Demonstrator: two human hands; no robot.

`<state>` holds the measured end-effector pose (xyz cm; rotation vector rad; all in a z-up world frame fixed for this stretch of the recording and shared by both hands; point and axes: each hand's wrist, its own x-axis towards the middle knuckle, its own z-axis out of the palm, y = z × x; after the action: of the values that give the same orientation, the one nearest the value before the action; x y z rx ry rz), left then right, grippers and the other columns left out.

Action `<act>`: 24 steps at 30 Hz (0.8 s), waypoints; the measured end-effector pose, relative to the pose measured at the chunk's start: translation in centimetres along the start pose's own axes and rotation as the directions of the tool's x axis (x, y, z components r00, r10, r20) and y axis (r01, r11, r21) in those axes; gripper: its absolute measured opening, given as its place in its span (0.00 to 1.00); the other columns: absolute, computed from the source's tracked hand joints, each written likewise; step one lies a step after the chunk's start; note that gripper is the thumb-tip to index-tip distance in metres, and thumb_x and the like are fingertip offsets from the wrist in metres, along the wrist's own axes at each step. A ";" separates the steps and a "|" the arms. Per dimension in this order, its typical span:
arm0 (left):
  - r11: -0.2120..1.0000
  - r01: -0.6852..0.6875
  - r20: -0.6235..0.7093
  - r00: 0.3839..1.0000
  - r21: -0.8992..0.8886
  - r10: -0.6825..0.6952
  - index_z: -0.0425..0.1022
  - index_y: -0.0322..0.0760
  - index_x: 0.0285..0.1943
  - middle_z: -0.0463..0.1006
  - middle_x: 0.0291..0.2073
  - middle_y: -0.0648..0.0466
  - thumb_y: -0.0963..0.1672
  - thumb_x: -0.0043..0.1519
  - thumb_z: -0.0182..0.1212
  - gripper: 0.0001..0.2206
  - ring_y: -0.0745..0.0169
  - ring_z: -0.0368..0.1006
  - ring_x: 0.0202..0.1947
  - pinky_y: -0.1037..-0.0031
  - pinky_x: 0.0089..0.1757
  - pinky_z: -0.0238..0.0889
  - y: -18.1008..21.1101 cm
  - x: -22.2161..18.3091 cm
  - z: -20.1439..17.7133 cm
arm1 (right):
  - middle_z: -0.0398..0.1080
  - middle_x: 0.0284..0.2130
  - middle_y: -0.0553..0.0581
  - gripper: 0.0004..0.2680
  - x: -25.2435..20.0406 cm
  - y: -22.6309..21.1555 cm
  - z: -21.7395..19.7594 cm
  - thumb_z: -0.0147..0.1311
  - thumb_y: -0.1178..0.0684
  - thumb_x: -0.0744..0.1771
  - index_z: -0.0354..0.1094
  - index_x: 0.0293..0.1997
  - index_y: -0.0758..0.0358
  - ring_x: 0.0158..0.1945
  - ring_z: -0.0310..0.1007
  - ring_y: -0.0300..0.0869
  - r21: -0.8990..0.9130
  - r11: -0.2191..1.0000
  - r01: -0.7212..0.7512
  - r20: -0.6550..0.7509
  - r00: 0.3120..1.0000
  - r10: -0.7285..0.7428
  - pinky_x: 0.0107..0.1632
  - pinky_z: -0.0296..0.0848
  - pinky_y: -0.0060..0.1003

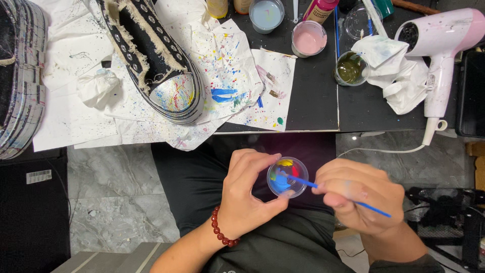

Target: The person mixes different paint colors in a small plastic cup using a thin brush and wipes their hand with a white cloth.

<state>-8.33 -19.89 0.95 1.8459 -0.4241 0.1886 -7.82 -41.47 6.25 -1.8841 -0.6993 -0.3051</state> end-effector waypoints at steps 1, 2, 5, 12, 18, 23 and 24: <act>1.000 0.003 -0.003 1.000 -0.001 -0.003 0.75 0.34 0.56 0.77 0.47 0.49 0.41 0.45 0.76 0.27 0.49 0.72 0.51 0.65 0.54 0.68 -0.1 0.0 0.0 | 0.73 0.28 0.59 0.09 0.0 0.0 0.0 0.54 0.52 0.71 0.67 0.39 0.70 0.30 0.78 0.48 0.001 1.000 -0.020 -0.007 1.000 0.020 0.36 0.80 0.40; 1.000 0.007 -0.005 1.000 -0.003 -0.007 0.75 0.34 0.56 0.77 0.46 0.49 0.41 0.45 0.76 0.27 0.49 0.72 0.51 0.65 0.54 0.68 -0.2 0.0 0.0 | 0.73 0.28 0.59 0.09 -0.1 0.0 0.0 0.53 0.51 0.71 0.67 0.39 0.69 0.30 0.78 0.47 0.002 0.999 -0.040 -0.016 0.999 0.040 0.35 0.80 0.39; 0.998 0.040 0.008 0.999 -0.055 -0.039 0.75 0.34 0.56 0.78 0.47 0.49 0.41 0.45 0.76 0.27 0.51 0.73 0.51 0.67 0.53 0.69 -0.4 0.0 0.0 | 0.73 0.27 0.58 0.10 -0.3 -0.2 -0.1 0.52 0.50 0.71 0.66 0.41 0.69 0.30 0.78 0.45 0.027 0.998 -0.056 -0.108 0.992 0.059 0.35 0.80 0.40; 0.999 0.026 -0.031 0.999 -0.031 -0.027 0.75 0.33 0.55 0.77 0.46 0.49 0.42 0.44 0.78 0.27 0.50 0.72 0.50 0.66 0.52 0.69 -0.6 -0.6 0.2 | 0.74 0.29 0.59 0.10 -0.9 -0.7 0.2 0.53 0.50 0.72 0.66 0.42 0.70 0.33 0.78 0.48 -0.098 0.992 -0.074 -0.060 0.996 0.068 0.37 0.80 0.40; 1.000 -0.014 -0.069 0.998 0.002 0.014 0.75 0.33 0.54 0.76 0.45 0.49 0.43 0.45 0.80 0.27 0.50 0.71 0.49 0.66 0.50 0.68 -0.7 -0.9 0.4 | 0.73 0.28 0.57 0.11 -1.3 -1.3 -0.1 0.51 0.49 0.70 0.68 0.37 0.70 0.32 0.79 0.47 -0.090 0.992 -0.093 -0.038 0.995 0.090 0.38 0.80 0.40; 0.998 -0.057 -0.087 0.995 0.005 0.057 0.75 0.33 0.54 0.76 0.45 0.50 0.43 0.46 0.80 0.27 0.51 0.71 0.48 0.66 0.50 0.68 -0.7 -1.1 0.5 | 0.74 0.28 0.58 0.09 -2.1 -0.8 0.1 0.53 0.52 0.71 0.66 0.40 0.70 0.32 0.80 0.48 -0.114 0.990 -0.084 -0.032 0.996 0.080 0.37 0.80 0.40; 0.999 -0.052 -0.079 0.996 0.001 0.052 0.75 0.33 0.54 0.76 0.45 0.50 0.43 0.46 0.80 0.27 0.51 0.71 0.48 0.66 0.50 0.68 -0.7 -1.1 0.5 | 0.74 0.29 0.58 0.09 -2.3 -0.6 0.3 0.53 0.53 0.71 0.65 0.42 0.70 0.33 0.80 0.48 -0.107 0.991 -0.078 -0.012 0.997 0.077 0.37 0.80 0.40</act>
<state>-9.08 -19.98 -0.20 1.8216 -0.4170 0.2955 -10.01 -41.83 5.42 -2.0060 -0.6130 -0.3048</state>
